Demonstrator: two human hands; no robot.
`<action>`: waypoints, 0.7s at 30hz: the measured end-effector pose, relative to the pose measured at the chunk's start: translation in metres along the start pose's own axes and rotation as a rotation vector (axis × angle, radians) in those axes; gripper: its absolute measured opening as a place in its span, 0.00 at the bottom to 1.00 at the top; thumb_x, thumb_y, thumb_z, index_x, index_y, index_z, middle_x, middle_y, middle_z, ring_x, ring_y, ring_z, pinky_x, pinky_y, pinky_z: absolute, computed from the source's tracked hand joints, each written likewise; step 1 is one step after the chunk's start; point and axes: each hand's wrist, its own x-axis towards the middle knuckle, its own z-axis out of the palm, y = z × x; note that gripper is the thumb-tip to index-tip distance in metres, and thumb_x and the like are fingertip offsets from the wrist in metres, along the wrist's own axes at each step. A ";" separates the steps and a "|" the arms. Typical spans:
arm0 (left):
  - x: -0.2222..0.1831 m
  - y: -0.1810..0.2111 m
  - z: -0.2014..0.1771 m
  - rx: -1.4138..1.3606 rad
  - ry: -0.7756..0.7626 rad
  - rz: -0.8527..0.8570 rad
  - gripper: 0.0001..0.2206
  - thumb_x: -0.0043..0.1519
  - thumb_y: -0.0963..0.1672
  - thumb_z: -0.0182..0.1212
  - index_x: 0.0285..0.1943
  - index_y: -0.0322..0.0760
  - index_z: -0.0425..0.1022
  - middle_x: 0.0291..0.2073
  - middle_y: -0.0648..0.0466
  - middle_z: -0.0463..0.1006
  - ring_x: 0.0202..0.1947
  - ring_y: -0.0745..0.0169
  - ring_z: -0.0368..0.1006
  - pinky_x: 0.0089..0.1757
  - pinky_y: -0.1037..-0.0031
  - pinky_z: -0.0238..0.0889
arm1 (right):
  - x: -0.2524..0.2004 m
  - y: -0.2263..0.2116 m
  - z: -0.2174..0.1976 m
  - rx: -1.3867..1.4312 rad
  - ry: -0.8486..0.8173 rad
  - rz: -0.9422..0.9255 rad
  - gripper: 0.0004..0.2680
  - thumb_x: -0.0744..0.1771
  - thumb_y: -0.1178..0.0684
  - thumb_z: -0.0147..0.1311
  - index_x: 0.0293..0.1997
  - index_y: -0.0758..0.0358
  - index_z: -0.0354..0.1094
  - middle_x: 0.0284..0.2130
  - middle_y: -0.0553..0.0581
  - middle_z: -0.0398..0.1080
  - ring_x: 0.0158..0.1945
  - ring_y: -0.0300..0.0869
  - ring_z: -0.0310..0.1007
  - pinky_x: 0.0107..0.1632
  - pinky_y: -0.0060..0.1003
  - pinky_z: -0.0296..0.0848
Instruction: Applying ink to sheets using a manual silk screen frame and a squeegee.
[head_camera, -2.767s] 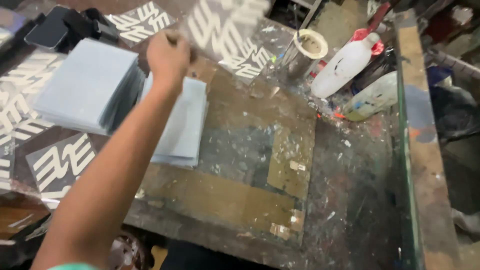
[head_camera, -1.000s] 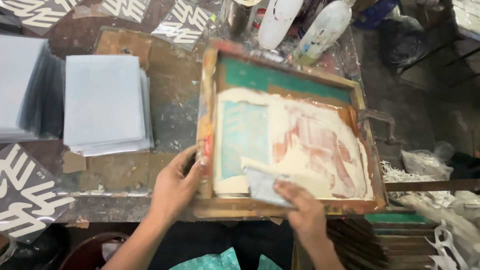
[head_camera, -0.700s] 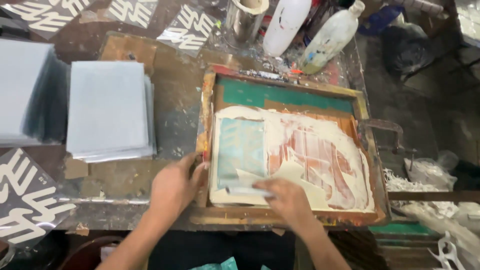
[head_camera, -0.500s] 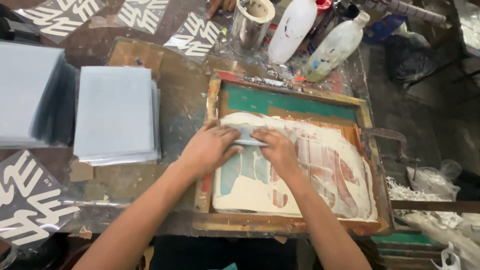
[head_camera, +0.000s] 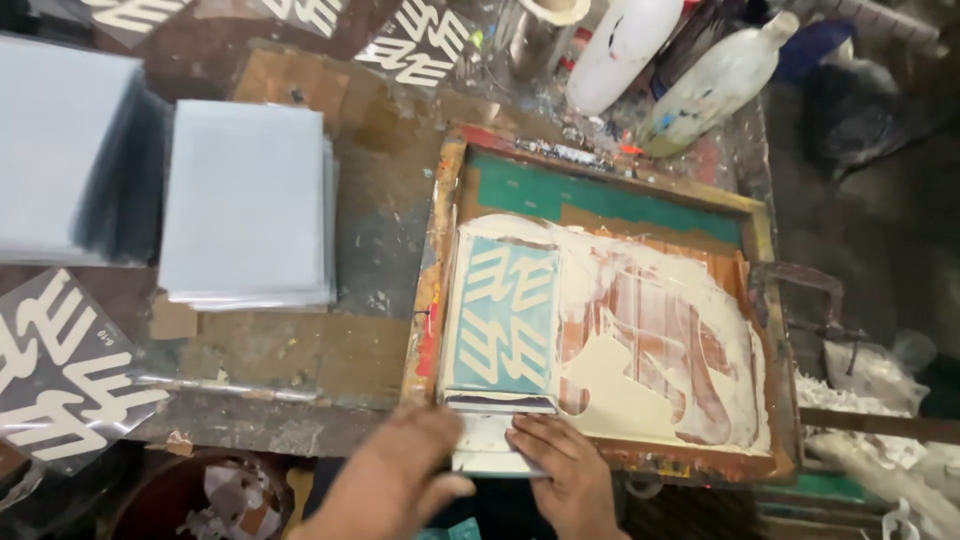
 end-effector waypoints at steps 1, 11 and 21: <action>0.009 0.004 -0.017 -0.045 0.106 -0.174 0.24 0.57 0.46 0.68 0.60 0.30 0.72 0.56 0.43 0.77 0.59 0.42 0.70 0.59 0.54 0.60 | 0.005 0.003 -0.005 0.007 -0.015 -0.019 0.19 0.57 0.63 0.54 0.51 0.57 0.76 0.52 0.53 0.78 0.58 0.48 0.76 0.65 0.45 0.70; 0.042 0.029 -0.033 -0.258 0.269 -0.827 0.28 0.63 0.46 0.60 0.73 0.40 0.61 0.63 0.41 0.73 0.61 0.38 0.71 0.55 0.61 0.68 | -0.012 -0.002 -0.017 0.049 0.347 0.011 0.18 0.57 0.63 0.48 0.50 0.65 0.76 0.51 0.57 0.78 0.61 0.50 0.76 0.67 0.45 0.70; 0.111 0.084 0.005 -0.389 0.732 0.068 0.24 0.53 0.40 0.73 0.58 0.27 0.71 0.53 0.35 0.76 0.56 0.45 0.73 0.53 0.64 0.68 | -0.023 0.034 -0.121 -0.341 0.560 -0.113 0.12 0.69 0.62 0.53 0.59 0.72 0.63 0.55 0.73 0.70 0.58 0.63 0.74 0.62 0.50 0.71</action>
